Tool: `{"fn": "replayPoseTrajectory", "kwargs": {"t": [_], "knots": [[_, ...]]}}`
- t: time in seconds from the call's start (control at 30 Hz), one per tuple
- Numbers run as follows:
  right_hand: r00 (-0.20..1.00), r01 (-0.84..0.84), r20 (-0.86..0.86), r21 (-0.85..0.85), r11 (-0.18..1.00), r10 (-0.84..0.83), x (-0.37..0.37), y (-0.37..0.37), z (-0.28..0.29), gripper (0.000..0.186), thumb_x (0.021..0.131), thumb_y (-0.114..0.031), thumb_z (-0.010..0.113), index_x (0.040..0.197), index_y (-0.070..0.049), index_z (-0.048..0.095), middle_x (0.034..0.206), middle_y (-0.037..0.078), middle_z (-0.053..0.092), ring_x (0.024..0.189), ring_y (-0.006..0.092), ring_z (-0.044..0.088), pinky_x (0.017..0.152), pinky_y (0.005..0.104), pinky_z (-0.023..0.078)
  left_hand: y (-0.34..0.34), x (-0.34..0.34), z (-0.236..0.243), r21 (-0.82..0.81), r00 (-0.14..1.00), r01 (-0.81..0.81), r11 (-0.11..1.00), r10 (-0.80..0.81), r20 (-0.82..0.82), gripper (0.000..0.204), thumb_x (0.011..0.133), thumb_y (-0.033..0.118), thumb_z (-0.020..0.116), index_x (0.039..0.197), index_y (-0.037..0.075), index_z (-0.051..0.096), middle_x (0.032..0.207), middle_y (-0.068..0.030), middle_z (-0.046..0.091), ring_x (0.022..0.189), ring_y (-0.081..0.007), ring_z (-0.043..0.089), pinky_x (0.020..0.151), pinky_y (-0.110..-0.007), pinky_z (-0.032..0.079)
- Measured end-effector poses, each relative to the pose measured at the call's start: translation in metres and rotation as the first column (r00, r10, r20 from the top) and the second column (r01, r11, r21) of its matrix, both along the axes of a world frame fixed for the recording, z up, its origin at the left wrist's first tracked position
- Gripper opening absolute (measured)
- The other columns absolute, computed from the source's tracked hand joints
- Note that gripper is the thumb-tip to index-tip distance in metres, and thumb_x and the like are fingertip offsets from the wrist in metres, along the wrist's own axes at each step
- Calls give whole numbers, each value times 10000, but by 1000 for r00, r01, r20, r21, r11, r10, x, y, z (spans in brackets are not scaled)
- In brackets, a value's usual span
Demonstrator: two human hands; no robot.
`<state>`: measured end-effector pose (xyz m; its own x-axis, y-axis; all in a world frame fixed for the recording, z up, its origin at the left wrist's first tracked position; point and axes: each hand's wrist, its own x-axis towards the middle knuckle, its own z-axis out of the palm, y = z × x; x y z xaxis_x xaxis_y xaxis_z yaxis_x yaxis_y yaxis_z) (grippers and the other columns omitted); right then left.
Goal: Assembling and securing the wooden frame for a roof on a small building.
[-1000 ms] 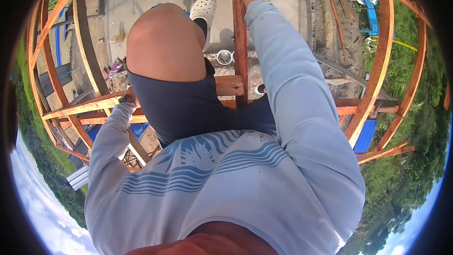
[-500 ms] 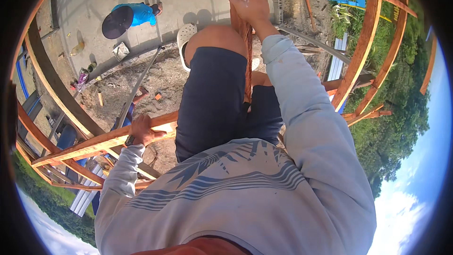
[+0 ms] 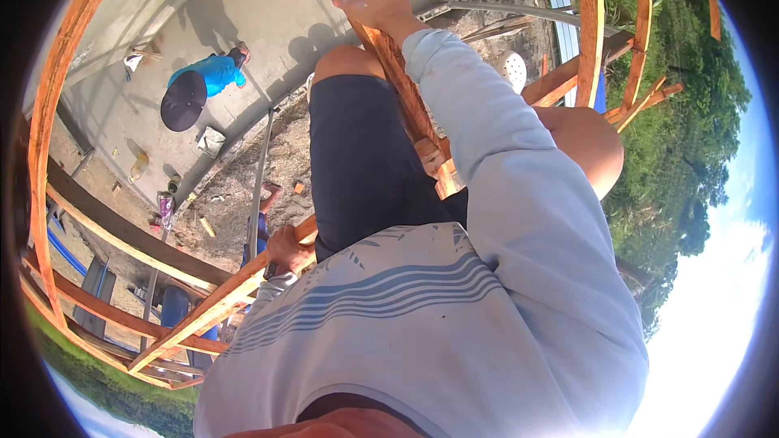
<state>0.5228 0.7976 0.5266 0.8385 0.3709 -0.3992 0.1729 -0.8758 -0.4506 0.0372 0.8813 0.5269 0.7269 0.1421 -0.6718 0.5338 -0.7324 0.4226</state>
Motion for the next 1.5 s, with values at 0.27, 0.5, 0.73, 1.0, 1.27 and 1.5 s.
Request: {"fn": "replayPoseTrajectory", "kwargs": {"t": [0.27,0.5,0.73,1.0,1.27,1.5], "knots": [[998,-66,19,55,996,65,0,25,-32,736,704,-411,659,1313,-112,375,1039,192,617,988,351,578,854,405,453,-4,-5,-12,76,995,-100,992,101,-12,486,600,514,712,705,73,540,701,-133,580,676,-357,592,611,-467,471],[999,-32,21,105,994,30,-5,14,-33,721,690,-429,657,1301,-175,370,1006,202,591,956,359,578,819,428,471,3,4,-22,1,979,-53,999,52,-198,621,563,614,711,778,48,572,809,-162,605,773,-351,599,697,-476,462],[1000,-2,-8,108,994,3,-1,12,-36,722,688,-467,660,1290,-182,383,1019,216,590,973,366,577,823,429,469,96,177,-34,-153,973,188,970,-206,-105,581,722,485,678,1061,24,577,1005,-209,600,947,-374,578,827,-440,449],[979,144,65,457,878,-194,-8,11,-37,732,829,-453,574,1381,-82,268,925,282,598,866,411,605,718,449,474,242,534,43,367,381,-472,802,-189,905,339,794,311,621,1027,65,598,985,-133,601,930,-306,578,831,-404,440],[957,147,68,723,676,-281,-72,-83,77,504,827,-94,557,1290,39,410,726,67,587,604,109,538,571,252,453,261,577,27,591,738,-462,661,-83,670,440,890,404,347,1132,122,582,1111,-109,599,1052,-286,544,905,-439,393],[994,24,48,762,647,-93,-36,-2,51,567,747,-11,548,1301,-2,426,722,157,598,587,267,601,596,315,486,274,575,26,496,741,-418,761,-30,671,429,901,429,344,1062,141,617,1031,-129,638,993,-307,579,888,-422,422]]}}
